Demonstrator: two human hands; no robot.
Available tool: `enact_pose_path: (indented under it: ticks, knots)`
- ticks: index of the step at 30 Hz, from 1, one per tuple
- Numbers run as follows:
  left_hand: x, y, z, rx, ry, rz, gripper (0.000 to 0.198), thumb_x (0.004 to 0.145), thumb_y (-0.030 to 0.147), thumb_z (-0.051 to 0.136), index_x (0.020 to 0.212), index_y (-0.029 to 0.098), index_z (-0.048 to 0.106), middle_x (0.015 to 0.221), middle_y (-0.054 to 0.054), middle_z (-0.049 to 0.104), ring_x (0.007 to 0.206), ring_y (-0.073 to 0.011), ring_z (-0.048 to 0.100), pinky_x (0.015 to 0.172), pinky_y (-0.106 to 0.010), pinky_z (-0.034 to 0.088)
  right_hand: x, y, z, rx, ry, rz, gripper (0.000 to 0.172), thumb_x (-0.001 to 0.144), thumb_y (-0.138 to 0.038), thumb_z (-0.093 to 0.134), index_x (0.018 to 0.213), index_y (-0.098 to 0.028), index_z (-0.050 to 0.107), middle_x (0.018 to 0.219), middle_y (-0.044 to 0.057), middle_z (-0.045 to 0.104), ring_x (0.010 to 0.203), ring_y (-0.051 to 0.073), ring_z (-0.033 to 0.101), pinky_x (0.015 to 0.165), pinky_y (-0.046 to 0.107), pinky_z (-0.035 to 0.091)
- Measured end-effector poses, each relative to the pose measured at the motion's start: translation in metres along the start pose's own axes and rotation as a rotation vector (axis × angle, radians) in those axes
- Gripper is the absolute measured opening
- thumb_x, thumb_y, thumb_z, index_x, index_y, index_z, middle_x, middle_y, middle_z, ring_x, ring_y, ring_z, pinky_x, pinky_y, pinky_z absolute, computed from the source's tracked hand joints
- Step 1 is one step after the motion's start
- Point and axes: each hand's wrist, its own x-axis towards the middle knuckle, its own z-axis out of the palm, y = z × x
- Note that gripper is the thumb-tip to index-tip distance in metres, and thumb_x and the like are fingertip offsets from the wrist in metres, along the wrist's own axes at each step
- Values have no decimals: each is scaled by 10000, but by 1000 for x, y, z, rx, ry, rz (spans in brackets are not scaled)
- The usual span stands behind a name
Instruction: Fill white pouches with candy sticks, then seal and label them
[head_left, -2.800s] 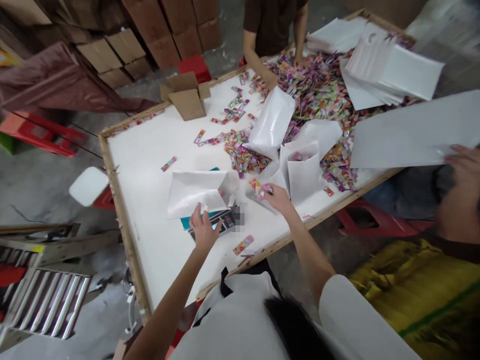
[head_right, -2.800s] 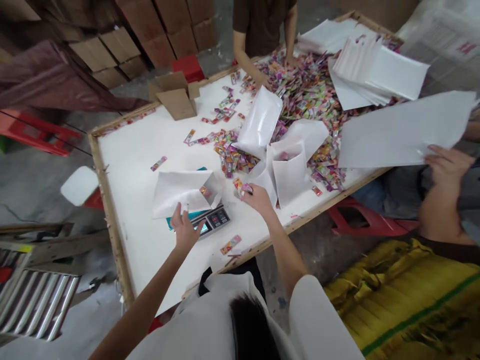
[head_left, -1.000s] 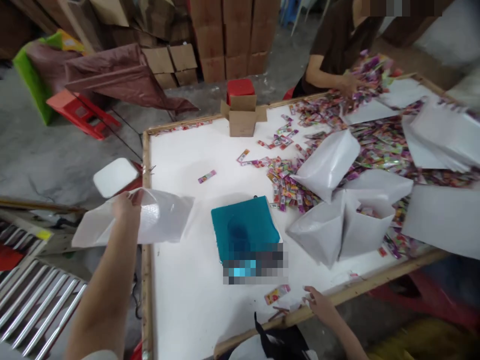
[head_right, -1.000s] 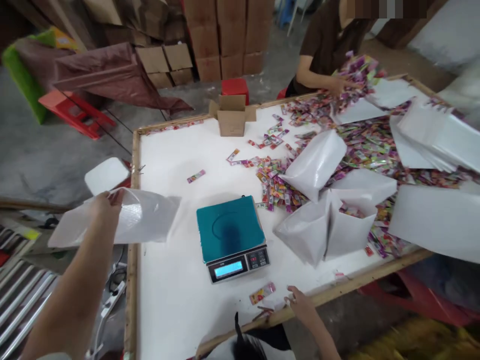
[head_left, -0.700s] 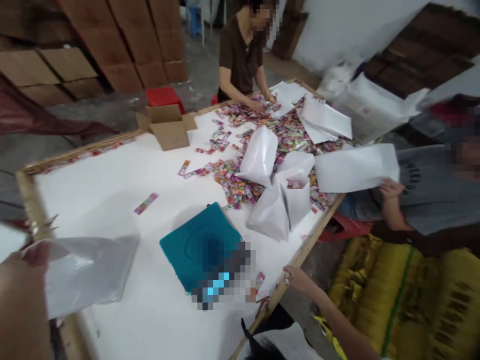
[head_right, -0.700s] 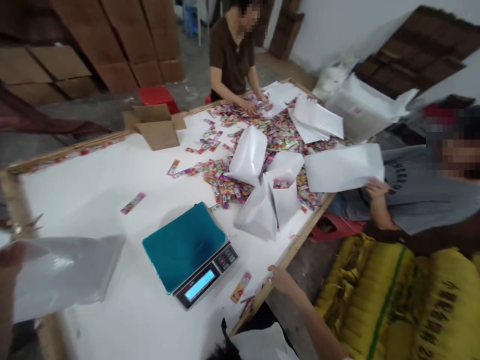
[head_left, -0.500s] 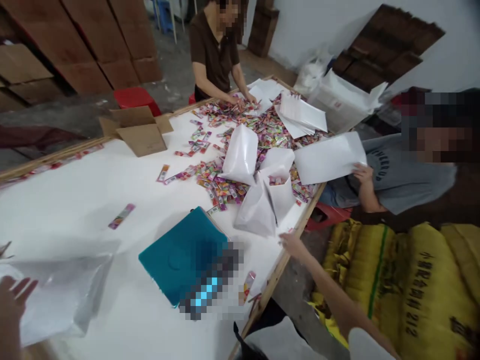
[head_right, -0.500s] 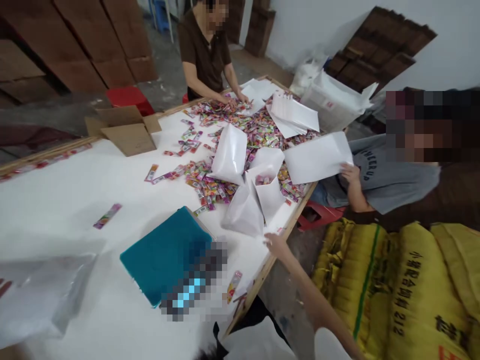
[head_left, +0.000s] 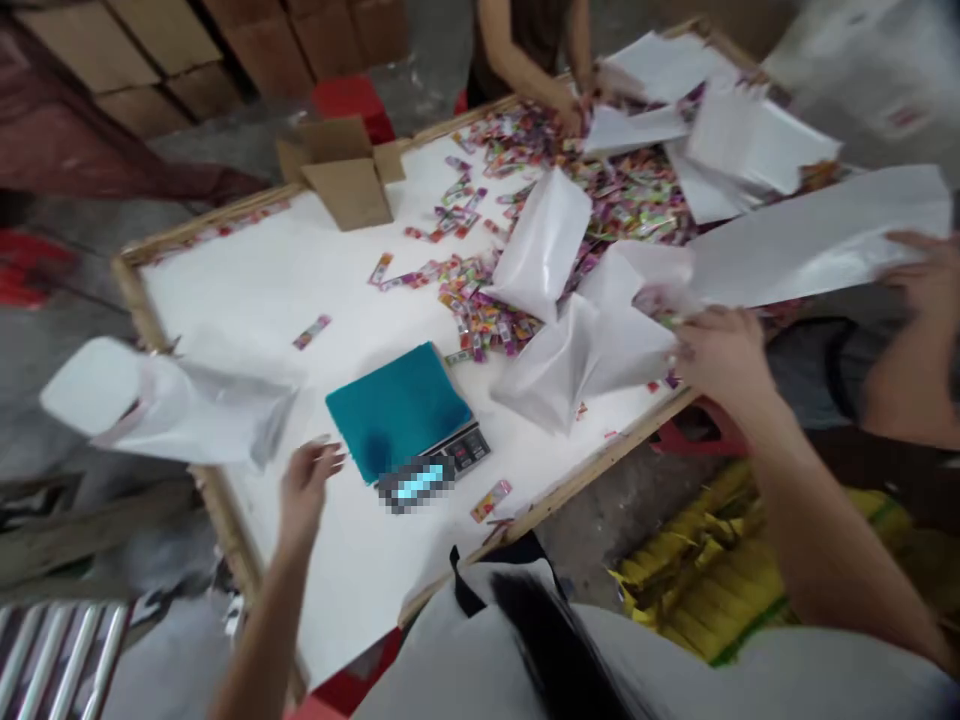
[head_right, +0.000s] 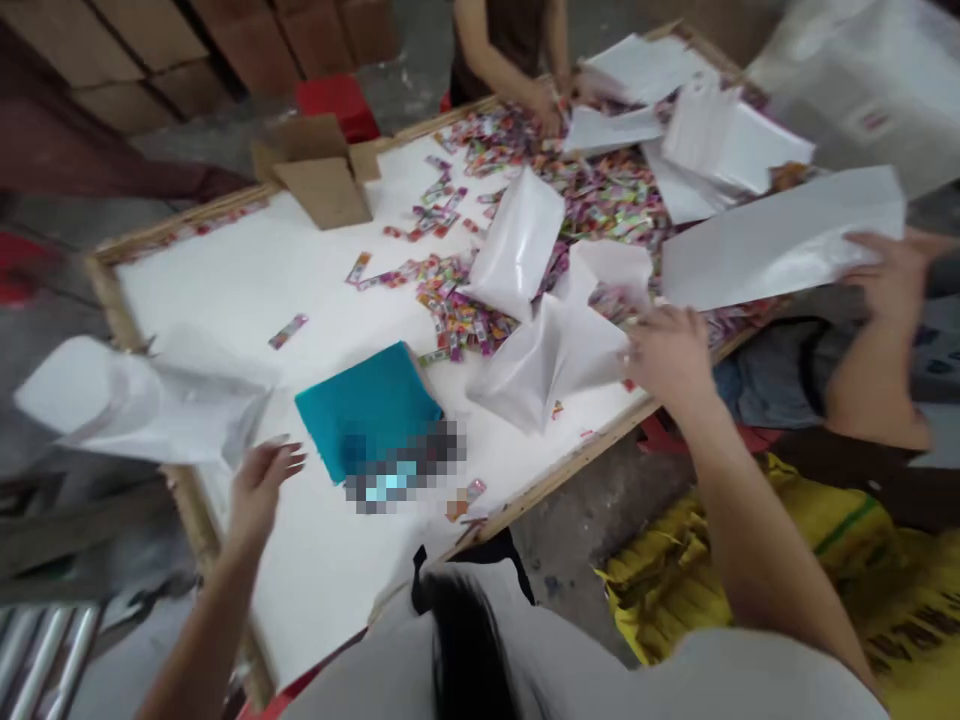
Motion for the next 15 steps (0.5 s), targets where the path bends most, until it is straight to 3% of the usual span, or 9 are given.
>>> enact_pose_path:
  ticks: [3,5,8,9,11,13,15]
  knots:
    - [-44,3,68,-85,-392,-31,574,692,596,823,1132,261,669,1104,-118,744,988,-311,729,867,-499,608,-26,-22,-62,112,255,-152,48,859,-259,660,842,-216,674,1022,155,717,1191,309,601,1136,545,310]
    - [-62,3,115,-182,-605,-36,717,633,585,892,1236,277,657,1291,-166,692,1163,-355,683,923,-507,589,-39,-55,-107,205,335,-227,146,876,-335,632,776,-234,599,914,117,687,1045,295,644,1041,510,415]
    - [-70,0,159,-366,-656,-36,888,614,650,896,1369,290,602,1485,-176,581,1371,-391,555,1065,-534,517,-47,-115,-151,424,404,-291,253,912,-429,584,768,-227,537,818,81,609,876,260,634,823,393,482]
    - [-69,-1,163,-425,-612,-58,906,632,715,852,1384,283,593,1501,-168,573,1402,-398,525,1096,-542,496,-43,-136,-155,518,407,-302,269,928,-449,570,788,-222,533,803,65,583,855,246,623,794,363,478]
    - [-58,-3,153,-522,-492,-149,915,698,861,679,1383,260,595,1486,-153,597,1416,-404,512,1112,-550,489,-28,-176,-144,723,383,-300,283,957,-471,543,838,-214,530,777,30,537,830,216,602,788,325,472]
    - [-40,-4,124,-563,-364,-232,902,801,911,464,1371,226,604,1441,-152,637,1376,-390,556,1084,-534,513,-6,-215,-115,920,331,-261,261,970,-459,530,880,-215,517,759,2,506,797,190,577,783,299,470]
    - [-16,-3,87,-482,-259,-222,842,904,838,364,1350,168,612,1371,-176,678,1295,-366,621,1039,-508,536,13,-252,-76,1076,249,-204,210,954,-417,542,888,-224,492,742,-16,492,755,175,549,762,285,465]
